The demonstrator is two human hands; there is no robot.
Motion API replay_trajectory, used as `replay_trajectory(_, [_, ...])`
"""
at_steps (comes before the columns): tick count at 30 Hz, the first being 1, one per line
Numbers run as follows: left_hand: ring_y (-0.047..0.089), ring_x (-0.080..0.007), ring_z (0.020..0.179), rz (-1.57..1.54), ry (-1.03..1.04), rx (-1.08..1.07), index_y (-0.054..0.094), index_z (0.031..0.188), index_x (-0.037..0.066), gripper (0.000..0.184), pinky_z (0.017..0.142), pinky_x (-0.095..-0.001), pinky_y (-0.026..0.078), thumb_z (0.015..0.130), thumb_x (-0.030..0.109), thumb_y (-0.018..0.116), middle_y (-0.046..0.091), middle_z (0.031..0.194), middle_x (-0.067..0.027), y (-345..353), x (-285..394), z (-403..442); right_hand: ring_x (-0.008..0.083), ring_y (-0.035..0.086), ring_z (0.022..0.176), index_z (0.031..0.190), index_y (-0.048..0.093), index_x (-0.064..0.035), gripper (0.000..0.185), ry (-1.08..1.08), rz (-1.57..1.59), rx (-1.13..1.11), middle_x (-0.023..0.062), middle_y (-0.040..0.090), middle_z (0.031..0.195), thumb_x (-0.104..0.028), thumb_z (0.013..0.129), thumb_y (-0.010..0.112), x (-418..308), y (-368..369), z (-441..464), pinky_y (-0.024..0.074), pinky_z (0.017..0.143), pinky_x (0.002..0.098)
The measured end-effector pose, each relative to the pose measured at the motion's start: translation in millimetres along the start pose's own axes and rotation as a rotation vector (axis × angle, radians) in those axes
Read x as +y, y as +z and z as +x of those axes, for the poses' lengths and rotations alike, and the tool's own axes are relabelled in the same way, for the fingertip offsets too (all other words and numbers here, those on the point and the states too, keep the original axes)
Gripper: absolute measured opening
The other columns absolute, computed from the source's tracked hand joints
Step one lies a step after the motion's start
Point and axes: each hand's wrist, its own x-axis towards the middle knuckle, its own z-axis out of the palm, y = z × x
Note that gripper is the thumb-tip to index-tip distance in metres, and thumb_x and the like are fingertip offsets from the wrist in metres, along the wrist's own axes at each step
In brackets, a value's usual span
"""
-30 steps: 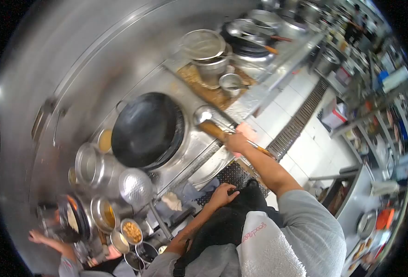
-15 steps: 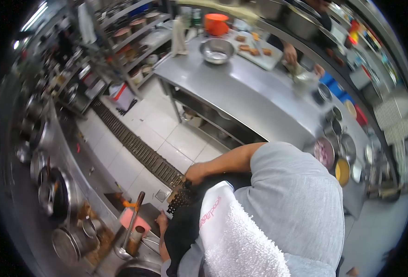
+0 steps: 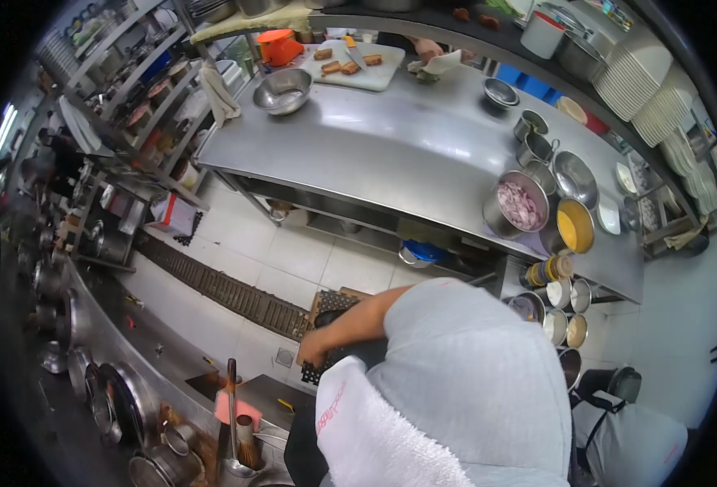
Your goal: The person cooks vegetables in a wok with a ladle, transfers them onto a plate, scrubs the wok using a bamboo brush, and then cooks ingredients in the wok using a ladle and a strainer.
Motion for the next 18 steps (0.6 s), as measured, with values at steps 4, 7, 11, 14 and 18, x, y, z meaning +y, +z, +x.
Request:
replay_trajectory(4, [0.042,-0.0489,0.124,-0.017,-0.054,0.077,0.061,0.113,-0.011,0.053,0.105,-0.0497,0.033,0.087,0.035,0.06,0.053,0.12,-0.0363,2,0,-9,0.037,0.065,0.095,0.121,0.058,-0.0117,0.051,-0.266,0.057,0.3,0.0178,0.067,0.098,-0.022,0.073,0.069,-58,72,53,0.0526,0.078,0.0501])
replay_trajectory(7, [0.043,-0.0484,0.123,-0.027,-0.112,0.107,0.062,0.112,-0.011,0.051,0.105,-0.0496,0.033,0.087,0.034,0.06,0.054,0.119,-0.0357,1,-2,-17,0.0377,0.067,0.088,0.095,0.069,-0.004,0.026,-0.554,0.144,-0.078,0.0196,0.069,0.092,-0.024,0.08,0.063,-88,107,99,0.0529,0.073,0.0491])
replay_trajectory(11, [0.044,-0.0477,0.122,-0.051,-0.158,0.128,0.062,0.111,-0.01,0.049,0.104,-0.0495,0.034,0.086,0.032,0.061,0.055,0.117,-0.0348,6,-11,-21,0.0381,0.068,0.084,0.087,0.07,-0.0027,0.026,-0.435,0.083,-0.135,0.0186,0.07,0.087,-0.027,0.08,0.063,-105,79,51,0.0539,0.073,0.0475])
replay_trajectory(14, [0.045,-0.0472,0.121,-0.07,-0.156,0.137,0.062,0.11,-0.01,0.047,0.104,-0.0494,0.035,0.086,0.031,0.061,0.056,0.116,-0.0341,8,-18,-22,0.0364,0.069,0.082,0.091,0.071,-0.003,0.028,-0.342,0.017,-0.075,0.018,0.07,0.082,-0.028,0.081,0.064,-110,82,48,0.0549,0.075,0.0449])
replay_trajectory(18, [0.047,-0.0466,0.12,-0.091,-0.138,0.14,0.062,0.109,-0.01,0.045,0.103,-0.0492,0.035,0.086,0.029,0.062,0.057,0.114,-0.0332,6,-22,-26,0.0388,0.052,0.122,0.134,0.053,-0.0159,0.068,0.103,-0.107,0.057,0.0251,0.046,0.136,-0.04,0.074,0.073,-97,56,32,0.0449,0.094,0.0602])
